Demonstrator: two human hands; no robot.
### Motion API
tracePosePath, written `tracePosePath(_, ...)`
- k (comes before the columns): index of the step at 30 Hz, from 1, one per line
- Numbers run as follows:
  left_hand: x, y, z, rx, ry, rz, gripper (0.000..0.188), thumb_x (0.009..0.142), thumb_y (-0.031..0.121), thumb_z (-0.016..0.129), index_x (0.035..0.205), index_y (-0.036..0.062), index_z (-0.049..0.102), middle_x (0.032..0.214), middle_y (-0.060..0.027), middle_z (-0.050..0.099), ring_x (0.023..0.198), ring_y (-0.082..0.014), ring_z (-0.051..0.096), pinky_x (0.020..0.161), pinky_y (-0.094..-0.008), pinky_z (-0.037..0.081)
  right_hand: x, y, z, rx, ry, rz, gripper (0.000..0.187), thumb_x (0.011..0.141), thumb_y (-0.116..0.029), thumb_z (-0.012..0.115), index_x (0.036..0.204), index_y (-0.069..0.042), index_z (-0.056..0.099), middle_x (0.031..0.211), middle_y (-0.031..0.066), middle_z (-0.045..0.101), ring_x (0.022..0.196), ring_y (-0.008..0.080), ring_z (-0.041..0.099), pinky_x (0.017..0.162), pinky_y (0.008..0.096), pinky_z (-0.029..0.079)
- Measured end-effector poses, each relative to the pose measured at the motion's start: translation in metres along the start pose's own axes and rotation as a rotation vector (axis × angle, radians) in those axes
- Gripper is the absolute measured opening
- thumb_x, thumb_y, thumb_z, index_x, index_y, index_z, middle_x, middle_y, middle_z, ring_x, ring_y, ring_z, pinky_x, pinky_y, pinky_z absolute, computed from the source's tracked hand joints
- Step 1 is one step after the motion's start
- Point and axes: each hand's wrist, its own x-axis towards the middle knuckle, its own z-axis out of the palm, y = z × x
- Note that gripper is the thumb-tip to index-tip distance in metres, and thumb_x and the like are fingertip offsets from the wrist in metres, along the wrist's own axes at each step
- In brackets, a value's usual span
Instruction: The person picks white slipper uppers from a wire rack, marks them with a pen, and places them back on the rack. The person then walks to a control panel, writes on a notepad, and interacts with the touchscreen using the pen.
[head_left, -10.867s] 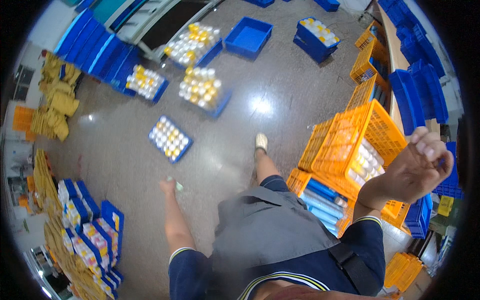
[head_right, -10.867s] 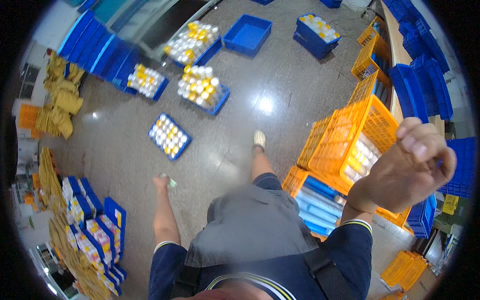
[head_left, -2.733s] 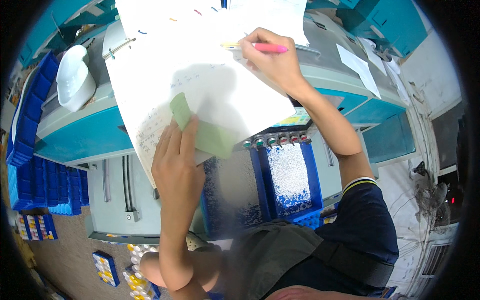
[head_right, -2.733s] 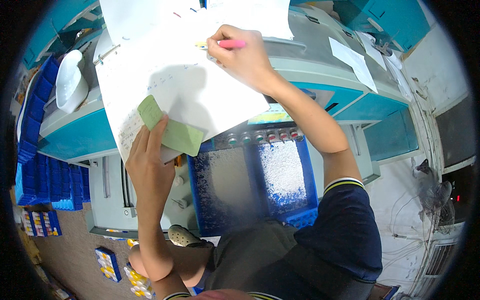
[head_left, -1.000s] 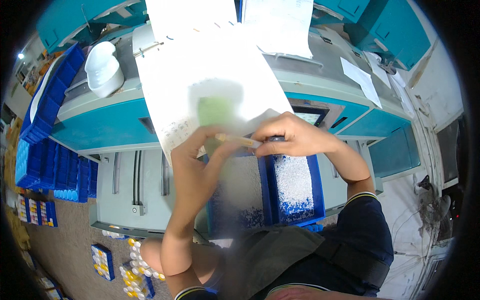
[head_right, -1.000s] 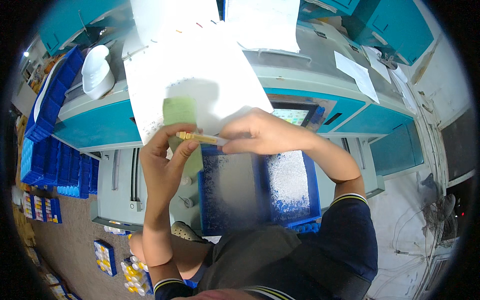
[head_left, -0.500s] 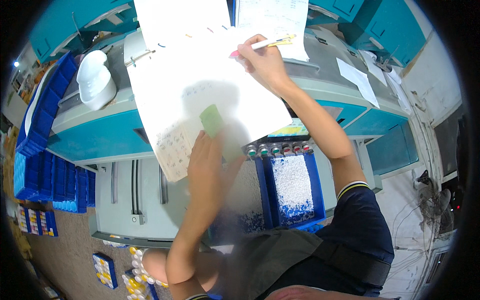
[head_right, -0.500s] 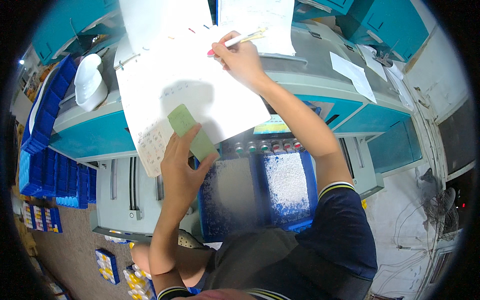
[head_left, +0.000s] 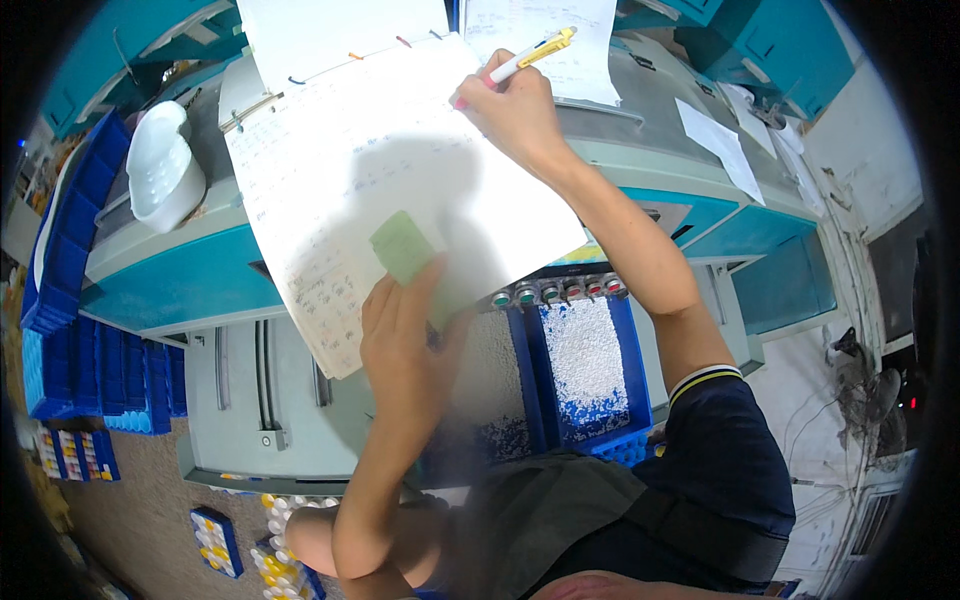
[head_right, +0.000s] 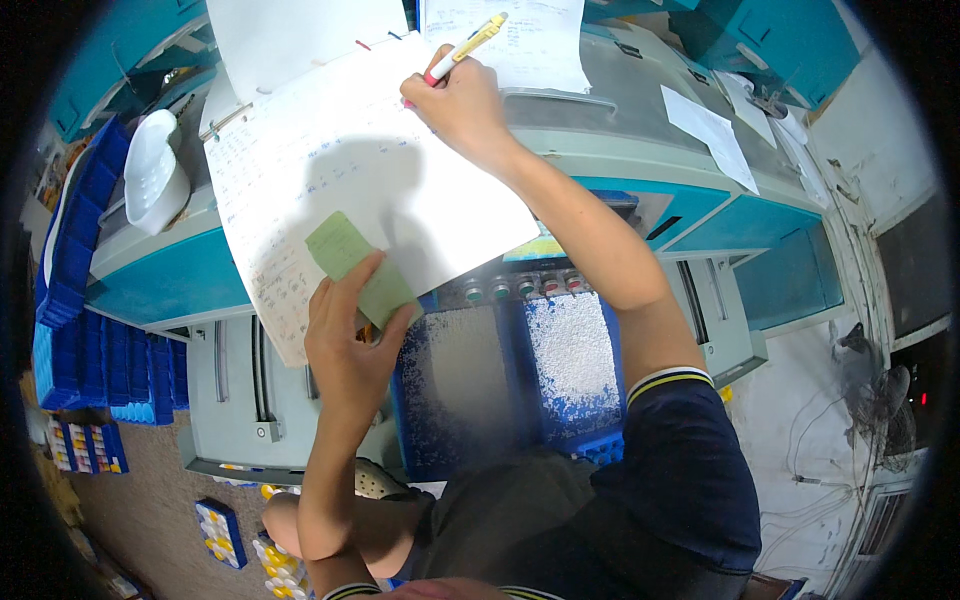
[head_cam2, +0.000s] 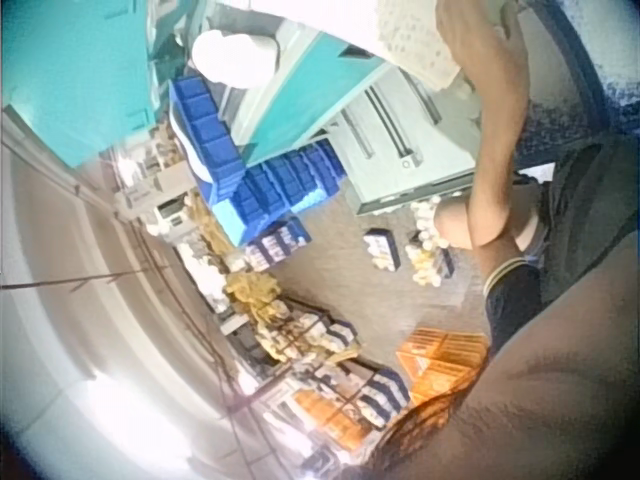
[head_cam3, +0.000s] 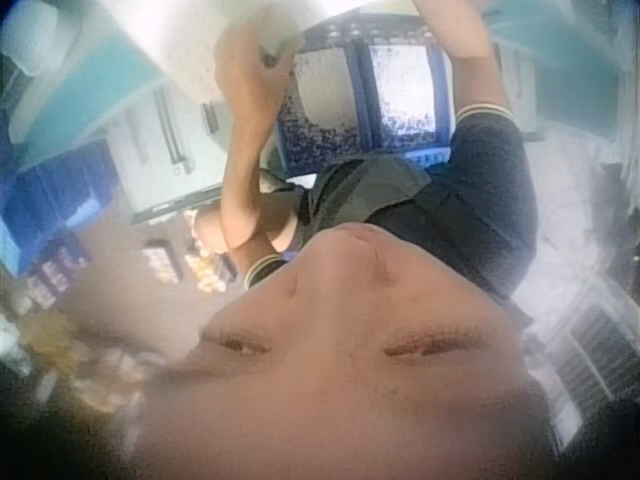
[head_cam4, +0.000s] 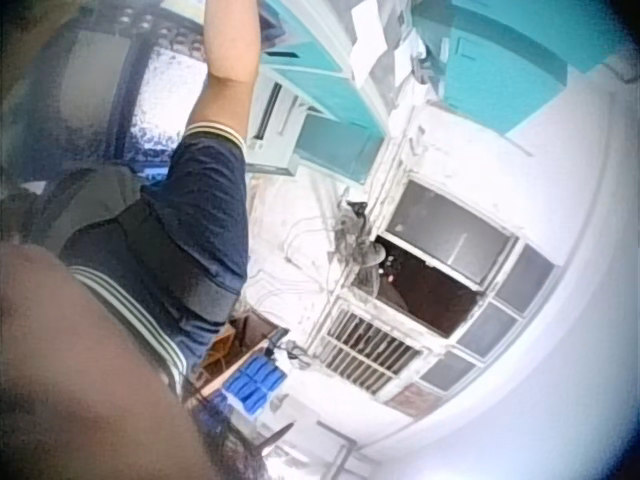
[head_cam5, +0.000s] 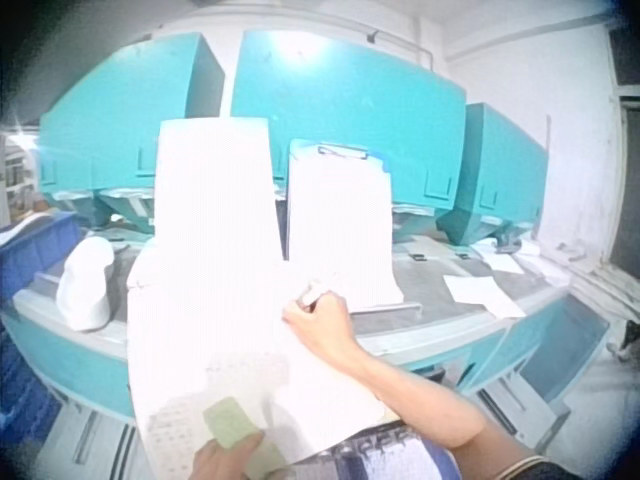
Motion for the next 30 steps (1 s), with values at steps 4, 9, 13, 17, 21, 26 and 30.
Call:
tracePosePath(4,0.0012,-0.0003,-0.0023,-0.053,0.0,-0.024,0.055,0.071,0.005,0.085,0.122,0.0089,0.065,0.104,-0.0128,0.068,0.095,-0.0268,0.067,0.078,-0.0359,0.056,0.001,0.0023,-0.0002,-0.057,-0.007,-0.023,0.021,0.086,-0.019,0.067,0.074,-0.003,0.058,0.069,0.0073,0.064,0.059,0.0094,0.056,0.054,0.0257,0.044)
tracePosePath(9,0.0021,-0.0009,-0.0049,-0.083,-0.028,-0.051,0.053,0.074,0.006,0.084,0.123,0.0087,0.065,0.104,-0.0134,0.068,0.094,-0.0252,0.068,0.075,-0.0353,0.058,0.0038,0.0071,0.0001,-0.101,-0.017,-0.049,0.022,0.086,-0.02,0.067,0.074,-0.002,0.061,0.07,0.0084,0.066,0.061,0.0103,0.059,0.055,0.0263,0.046)
tracePosePath(13,0.0024,-0.0008,-0.0052,-0.096,-0.048,-0.071,0.052,0.075,0.005,0.084,0.123,0.0074,0.064,0.106,-0.0131,0.068,0.092,-0.0234,0.07,0.07,-0.0326,0.061,0.0041,0.0068,0.0002,-0.133,-0.018,-0.055,0.022,0.086,-0.02,0.067,0.073,-0.003,0.062,0.069,0.0083,0.066,0.06,0.0109,0.059,0.055,0.0262,0.045)
tracePosePath(17,0.0027,-0.0004,-0.006,-0.108,-0.06,-0.076,0.053,0.075,0.005,0.084,0.124,0.0065,0.064,0.108,-0.0128,0.067,0.092,-0.0229,0.071,0.068,-0.0314,0.063,0.0028,0.0038,-0.0005,-0.136,-0.02,-0.059,0.022,0.086,-0.02,0.067,0.073,-0.002,0.063,0.068,0.0083,0.066,0.058,0.0113,0.059,0.053,0.0256,0.044)
tracePosePath(21,0.0028,-0.0012,-0.0062,-0.107,-0.063,-0.072,0.054,0.075,0.006,0.084,0.124,0.0069,0.063,0.108,-0.0132,0.068,0.092,-0.0236,0.071,0.069,-0.0328,0.063,0.0022,0.0018,-0.0006,-0.142,-0.015,-0.059,0.022,0.085,-0.02,0.069,0.074,-0.002,0.063,0.066,0.0081,0.064,0.058,0.0107,0.058,0.053,0.0252,0.043)
tracePosePath(26,0.0024,-0.0018,-0.0063,-0.089,-0.072,-0.06,0.054,0.075,0.006,0.084,0.125,0.0069,0.063,0.109,-0.0141,0.068,0.093,-0.0239,0.071,0.07,-0.0341,0.063,0.0014,0.0002,-0.0011,-0.13,-0.02,-0.043,0.023,0.086,-0.02,0.069,0.074,-0.002,0.062,0.065,0.0074,0.063,0.057,0.0103,0.057,0.052,0.0255,0.043)
tracePosePath(30,0.0029,-0.0006,-0.0068,-0.092,-0.075,-0.065,0.054,0.075,0.007,0.084,0.125,0.007,0.063,0.109,-0.0143,0.068,0.093,-0.0241,0.071,0.071,-0.0342,0.064,0.0015,0.0,-0.0017,-0.157,-0.02,-0.053,0.023,0.086,-0.021,0.068,0.075,-0.002,0.062,0.064,0.0067,0.062,0.056,0.0096,0.056,0.052,0.0251,0.043)
